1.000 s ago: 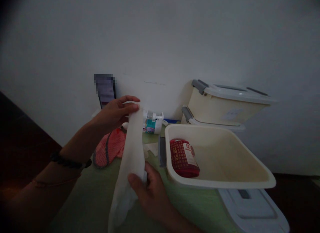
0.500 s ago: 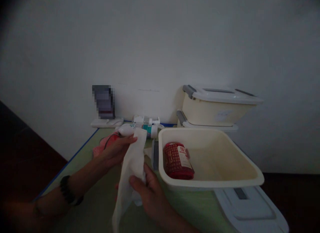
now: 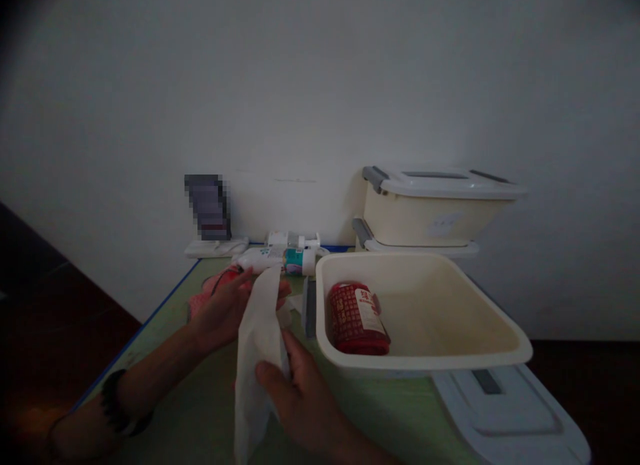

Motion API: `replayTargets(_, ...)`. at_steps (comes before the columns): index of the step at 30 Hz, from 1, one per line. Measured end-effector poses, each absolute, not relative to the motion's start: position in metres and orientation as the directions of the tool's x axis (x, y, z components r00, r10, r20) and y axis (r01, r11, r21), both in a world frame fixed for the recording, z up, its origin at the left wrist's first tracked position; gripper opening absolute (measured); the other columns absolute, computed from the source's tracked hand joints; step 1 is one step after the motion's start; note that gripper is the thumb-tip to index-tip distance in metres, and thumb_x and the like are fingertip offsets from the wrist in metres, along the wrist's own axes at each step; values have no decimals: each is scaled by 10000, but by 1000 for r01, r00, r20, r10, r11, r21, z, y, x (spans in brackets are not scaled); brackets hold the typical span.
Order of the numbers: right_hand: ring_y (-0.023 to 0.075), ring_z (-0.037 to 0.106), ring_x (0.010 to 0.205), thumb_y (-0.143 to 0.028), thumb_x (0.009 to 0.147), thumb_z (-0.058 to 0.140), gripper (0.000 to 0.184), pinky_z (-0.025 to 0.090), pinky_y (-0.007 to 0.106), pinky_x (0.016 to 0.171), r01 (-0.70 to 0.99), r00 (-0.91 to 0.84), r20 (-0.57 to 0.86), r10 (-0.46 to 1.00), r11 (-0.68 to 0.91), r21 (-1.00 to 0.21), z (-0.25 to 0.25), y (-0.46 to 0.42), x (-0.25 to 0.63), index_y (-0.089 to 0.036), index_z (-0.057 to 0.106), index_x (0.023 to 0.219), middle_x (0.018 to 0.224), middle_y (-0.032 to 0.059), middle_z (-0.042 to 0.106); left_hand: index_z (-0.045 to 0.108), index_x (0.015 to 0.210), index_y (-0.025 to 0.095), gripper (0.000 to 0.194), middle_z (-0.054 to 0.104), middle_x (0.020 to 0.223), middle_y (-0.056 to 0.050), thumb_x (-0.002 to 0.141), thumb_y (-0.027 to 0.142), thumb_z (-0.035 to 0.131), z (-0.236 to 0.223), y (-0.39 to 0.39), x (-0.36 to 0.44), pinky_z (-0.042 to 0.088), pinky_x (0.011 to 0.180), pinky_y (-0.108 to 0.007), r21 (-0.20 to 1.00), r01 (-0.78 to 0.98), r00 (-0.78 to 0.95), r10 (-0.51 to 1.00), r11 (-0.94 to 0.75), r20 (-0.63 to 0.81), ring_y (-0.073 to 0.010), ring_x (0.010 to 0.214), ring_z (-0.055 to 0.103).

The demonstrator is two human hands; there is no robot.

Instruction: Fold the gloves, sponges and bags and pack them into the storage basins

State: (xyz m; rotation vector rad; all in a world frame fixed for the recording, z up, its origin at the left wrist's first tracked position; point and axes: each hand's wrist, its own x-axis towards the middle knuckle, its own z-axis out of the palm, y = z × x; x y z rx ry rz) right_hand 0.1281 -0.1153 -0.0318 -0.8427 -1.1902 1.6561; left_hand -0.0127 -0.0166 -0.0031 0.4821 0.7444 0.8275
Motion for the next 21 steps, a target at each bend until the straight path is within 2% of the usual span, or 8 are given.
replayTargets(2, 216, 689, 836, -333, 842, 549, 382, 549, 358, 726, -249, -325, -30, 945, -117, -962, -34, -114, 129, -244, 492, 1210, 927, 42, 704, 662, 993, 67, 228, 722, 921, -173, 857, 188, 526, -6, -18, -13, 556, 731, -293, 633, -453, 494, 768, 628, -408, -239, 813, 703)
replayTargets(4, 226, 673, 909, -300, 822, 556, 405, 541, 371, 772, -218, -285, -50, 957, -115, -969, -36, -113, 128, -235, 499, 1219, 997, 48, 694, 627, 1090, 71, 278, 718, 961, -167, 824, 99, 551, -10, -16, -12, 555, 747, -288, 638, -455, 493, 772, 621, -400, -229, 827, 703)
replayTargets(6, 228, 657, 958, -260, 795, 562, 407, 530, 374, 812, -195, -271, -85, 959, -142, -970, -37, -113, 127, -237, 523, 1200, 1027, 40, 688, 564, 1194, 115, 355, 717, 991, -138, 841, 96, 538, -13, -12, -9, 560, 775, -312, 644, -502, 459, 809, 577, -367, -222, 848, 702)
replayTargets(9, 217, 662, 937, -234, 780, 555, 384, 523, 366, 824, -189, -272, -185, 944, -241, -952, -40, -114, 126, -234, 551, 1164, 982, 27, 698, 492, 1265, 158, 366, 708, 1032, -114, 901, 142, 463, -15, -5, -6, 566, 799, -346, 638, -569, 413, 852, 518, -323, -210, 869, 700)
replayTargets(12, 226, 663, 932, -231, 779, 556, 385, 525, 376, 805, -202, -288, -276, 917, -340, -919, -43, -116, 124, -213, 560, 1164, 929, 33, 710, 508, 1249, 166, 342, 693, 1079, -119, 913, 178, 448, -20, 0, -5, 577, 788, -358, 618, -584, 417, 848, 526, -328, -219, 873, 701)
replayTargets(15, 259, 650, 987, -216, 764, 582, 369, 532, 401, 796, -201, -318, -301, 899, -375, -905, -45, -118, 124, -220, 596, 1132, 925, 49, 724, 551, 1213, 143, 327, 689, 1088, -133, 896, 201, 492, -28, 2, -6, 577, 805, -344, 615, -586, 405, 848, 527, -342, -236, 920, 690)
replayTargets(21, 240, 610, 1097, -91, 787, 554, 472, 528, 387, 873, -5, -302, -288, 909, -304, -953, -49, -118, 129, -319, 557, 1200, 1181, 25, 659, 577, 1175, 138, 305, 664, 1151, -122, 881, 119, 498, -33, 3, -7, 563, 854, -333, 623, -617, 344, 877, 480, -335, -224, 982, 669)
